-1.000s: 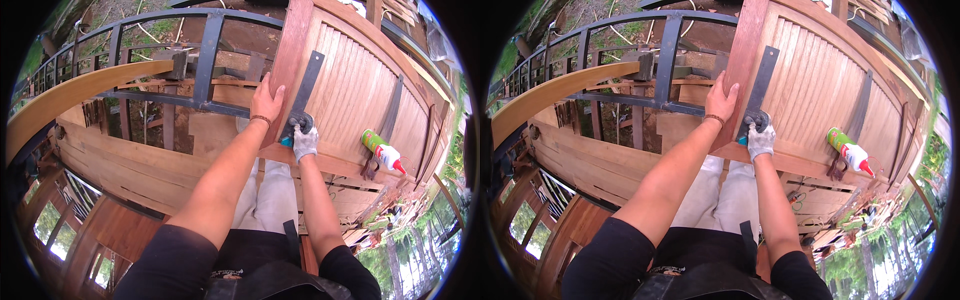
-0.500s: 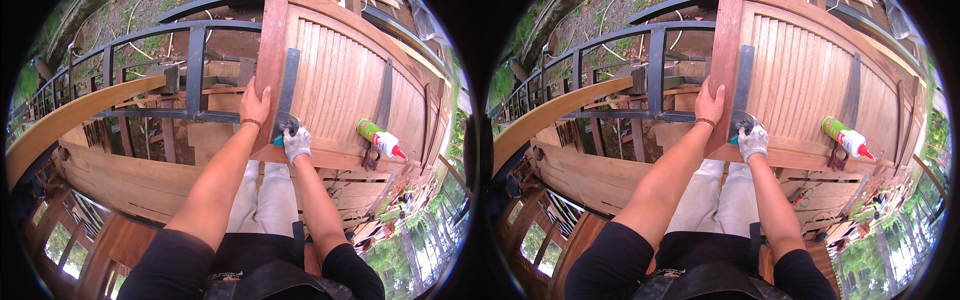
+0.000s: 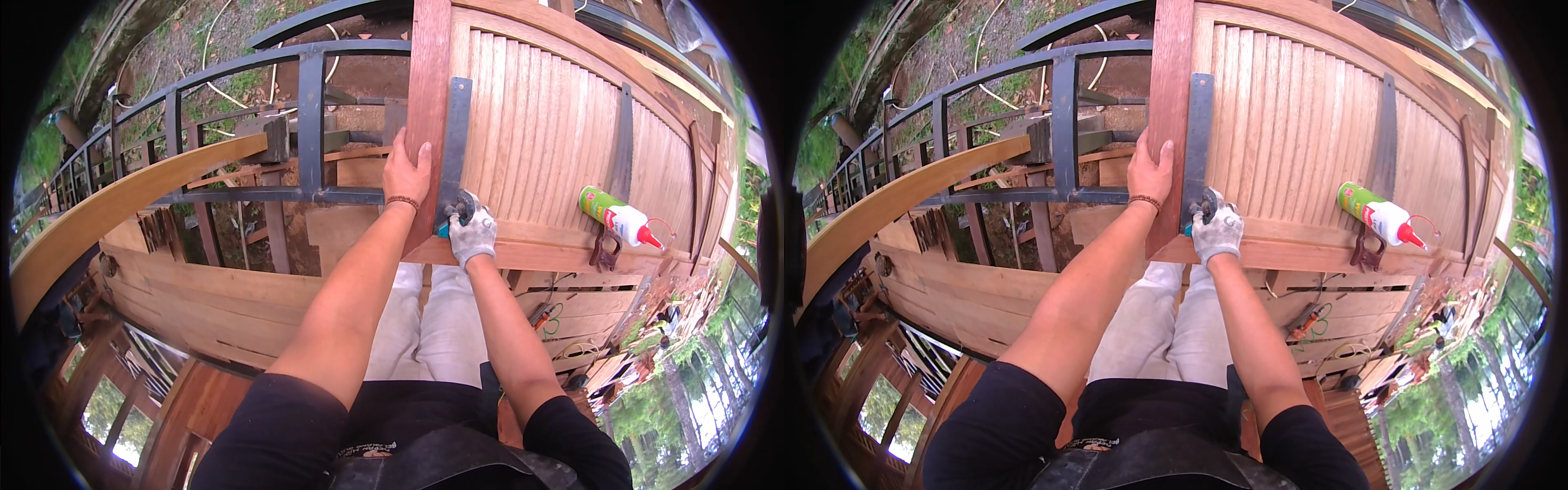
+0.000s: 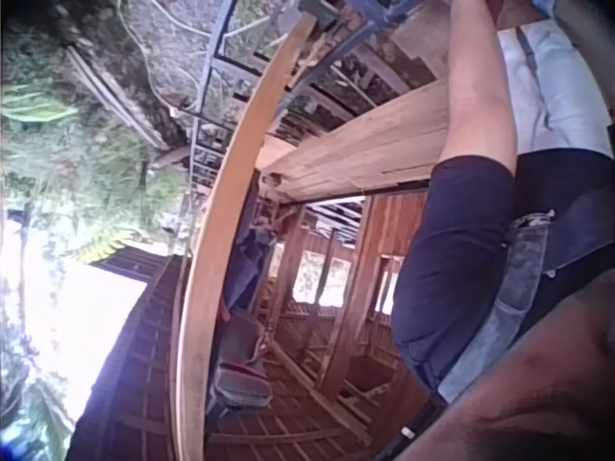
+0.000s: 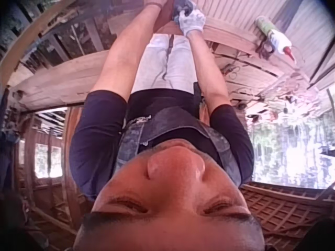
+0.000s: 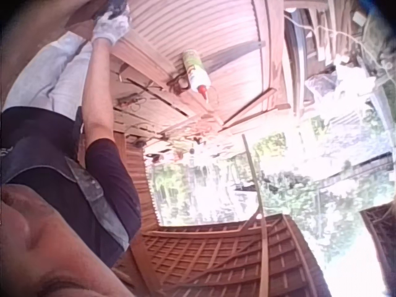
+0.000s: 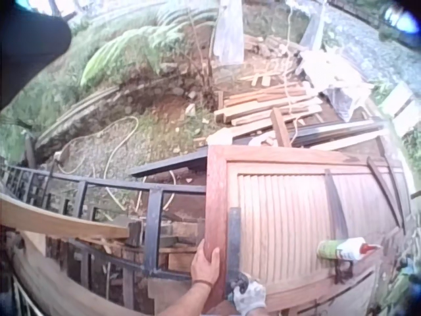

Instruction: The person assembles a wooden slatted panel by applying glue to a frame piece, aligning it with a square, and securing it with a nail gun. They then use a drill to fasten the frame to a metal support and attach a diagonal brace to the panel.

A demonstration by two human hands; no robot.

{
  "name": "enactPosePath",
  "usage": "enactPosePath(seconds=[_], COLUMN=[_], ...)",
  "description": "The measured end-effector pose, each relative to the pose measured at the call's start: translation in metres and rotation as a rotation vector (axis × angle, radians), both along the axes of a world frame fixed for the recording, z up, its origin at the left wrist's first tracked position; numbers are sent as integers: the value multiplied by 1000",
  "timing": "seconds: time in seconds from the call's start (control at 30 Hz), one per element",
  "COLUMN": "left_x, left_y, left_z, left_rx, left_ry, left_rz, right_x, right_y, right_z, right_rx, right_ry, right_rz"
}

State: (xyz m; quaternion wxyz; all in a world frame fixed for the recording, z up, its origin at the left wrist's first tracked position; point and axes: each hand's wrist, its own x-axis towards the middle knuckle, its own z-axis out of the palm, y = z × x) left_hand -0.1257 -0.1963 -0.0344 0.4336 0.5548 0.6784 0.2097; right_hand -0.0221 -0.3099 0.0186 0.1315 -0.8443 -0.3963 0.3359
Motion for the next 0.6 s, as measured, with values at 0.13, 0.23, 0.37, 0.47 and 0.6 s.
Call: enactPosePath(seconds=[0.13,0.23,0.37,0.47,0.6], left_x=[3,2,2,2,3], left_y=[1,1,1,1,0], left_z=[8,7,5,5,4], left_rx=[-16,-25,-8,-1,8], left_ry=[43,43,58,55,73], left_rz=[-14,-17,-19,-18,-23], right_x=[2,2,3,2,0], right_y=[-6,-5,-3,-4,-3], right_z=[-8,-8,-7,-10,-10], right_rx=[38,43,76,58,25], right_ry=[-4,3,-21,9,25], right_rz=[25,38,48,12,-2])
